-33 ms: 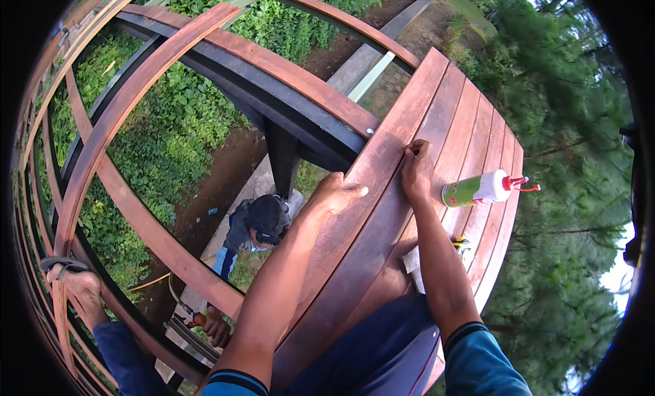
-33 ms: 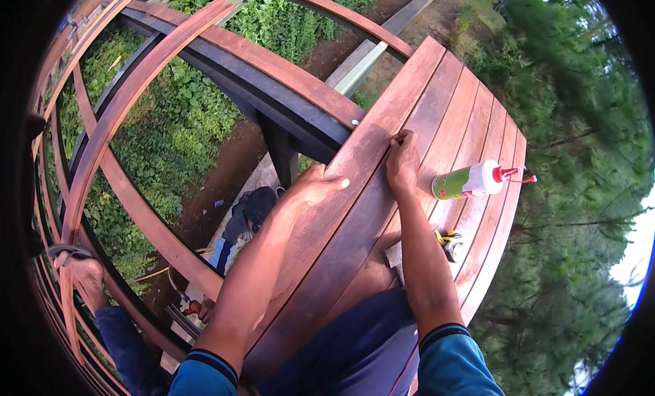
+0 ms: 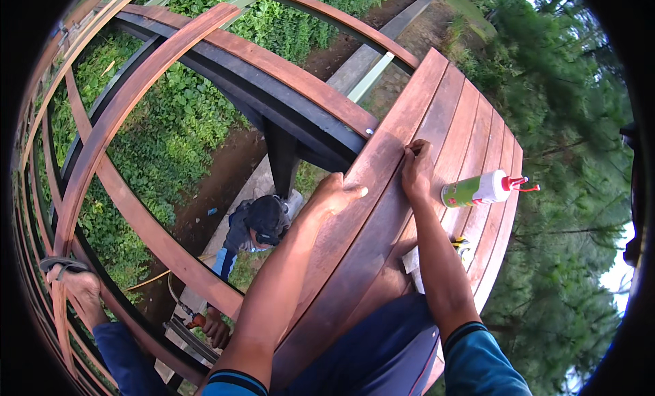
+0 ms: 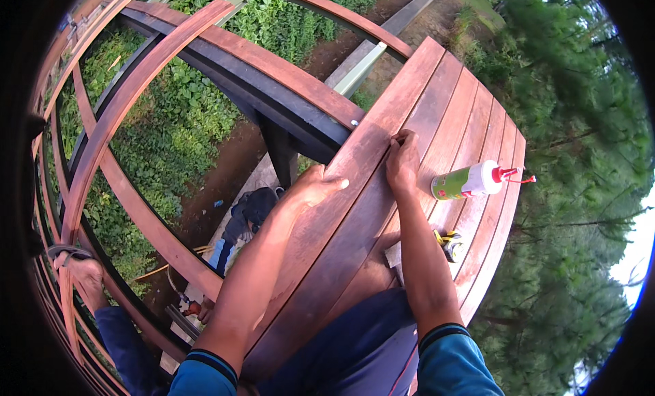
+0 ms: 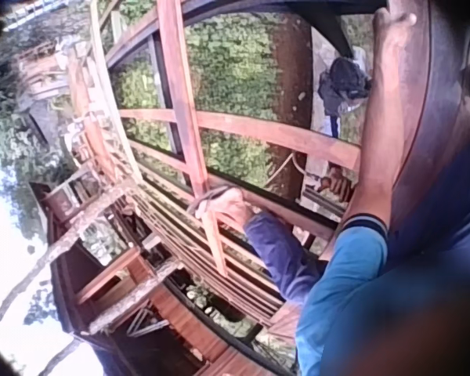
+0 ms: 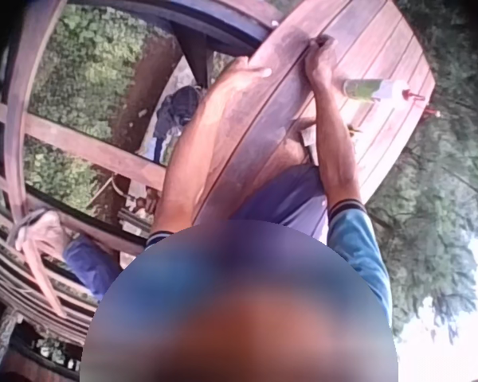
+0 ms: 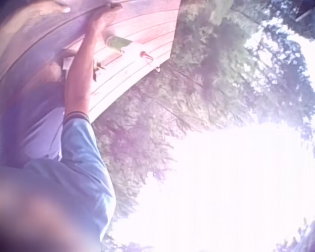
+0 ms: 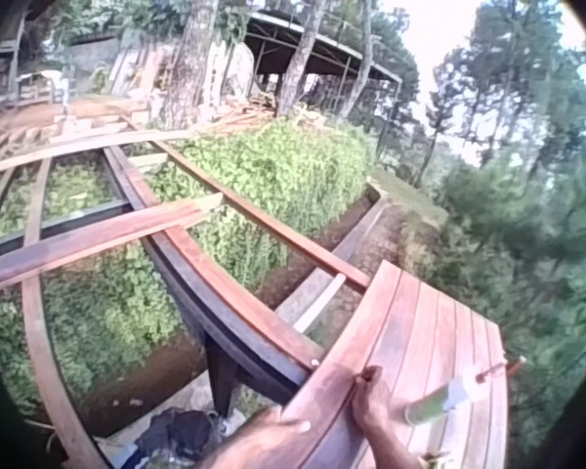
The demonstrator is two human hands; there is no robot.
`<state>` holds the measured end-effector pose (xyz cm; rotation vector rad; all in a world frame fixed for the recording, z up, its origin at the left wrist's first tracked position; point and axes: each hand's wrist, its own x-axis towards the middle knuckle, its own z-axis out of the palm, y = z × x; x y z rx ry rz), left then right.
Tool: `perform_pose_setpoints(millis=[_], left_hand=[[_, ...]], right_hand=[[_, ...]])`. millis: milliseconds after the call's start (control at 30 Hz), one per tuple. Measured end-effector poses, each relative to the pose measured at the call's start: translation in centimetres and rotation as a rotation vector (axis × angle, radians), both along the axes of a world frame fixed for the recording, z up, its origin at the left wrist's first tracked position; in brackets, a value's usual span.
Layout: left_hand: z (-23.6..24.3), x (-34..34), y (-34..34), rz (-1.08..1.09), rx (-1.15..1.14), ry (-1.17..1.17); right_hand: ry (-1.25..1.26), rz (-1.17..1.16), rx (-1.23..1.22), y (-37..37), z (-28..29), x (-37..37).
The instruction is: The person sits on a wooden deck and uses a tape measure to measure plank spacing, then uses a chisel and hammer to adjust and align wooden planks on a curved deck frame. The person repeatedly measures and adjusts the planks to fit the curved structure.
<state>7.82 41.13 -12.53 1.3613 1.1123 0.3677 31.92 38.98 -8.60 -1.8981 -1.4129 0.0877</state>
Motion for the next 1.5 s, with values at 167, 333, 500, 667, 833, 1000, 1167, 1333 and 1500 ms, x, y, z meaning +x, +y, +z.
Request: perform_pose_setpoints(millis=[167, 333, 500, 667, 833, 1000, 1167, 1333, 1500], left_hand=[[-0.1, 0.1, 0.1, -0.017, 0.054, 0.015], [2.8, -0.1, -0.1, -0.069, 0.240, 0.195], [4.6, 0.2, -0.4, -0.119, 0.215, 0.352], [3.9, -0.4, 0.2, -0.121, 0.168, 0.207], [4.4, 0.4, -0.3, -0.073, 0.235, 0.288], [5.1, 2.4, -5.6, 0.249, 0.530, 0.458], [7.2, 0.6, -14.0, 0.362, 0.566, 0.240], [13.1, -5.7, -28.5, 0.270, 0.469, 0.151], [19.1, -18.0, -36.3, 0.209, 0.807, 0.358]], right_hand=[[-0.021, 0.004, -0.012, 0.4, -0.2, 0.3], [-0.016, -0.025, 0.023, 1.1, -0.1, 0.0], [0.056, 0.000, 0.029, 1.0, 0.9, 0.2], [0.164, -0.004, 0.017, 0.7, 1.2, 0.3], [0.063, 0.064, 0.027, 0.8, -1.0, 2.4], [0.135, 0.148, -0.037, 3.8, -5.1, 8.1], [0.001, 0.252, -0.017, 6.3, -8.6, 14.5], [0.101, 0.193, -0.056, 7.5, -9.1, 15.5], [0.195, 0.199, -0.131, 7.7, -8.1, 14.4]])
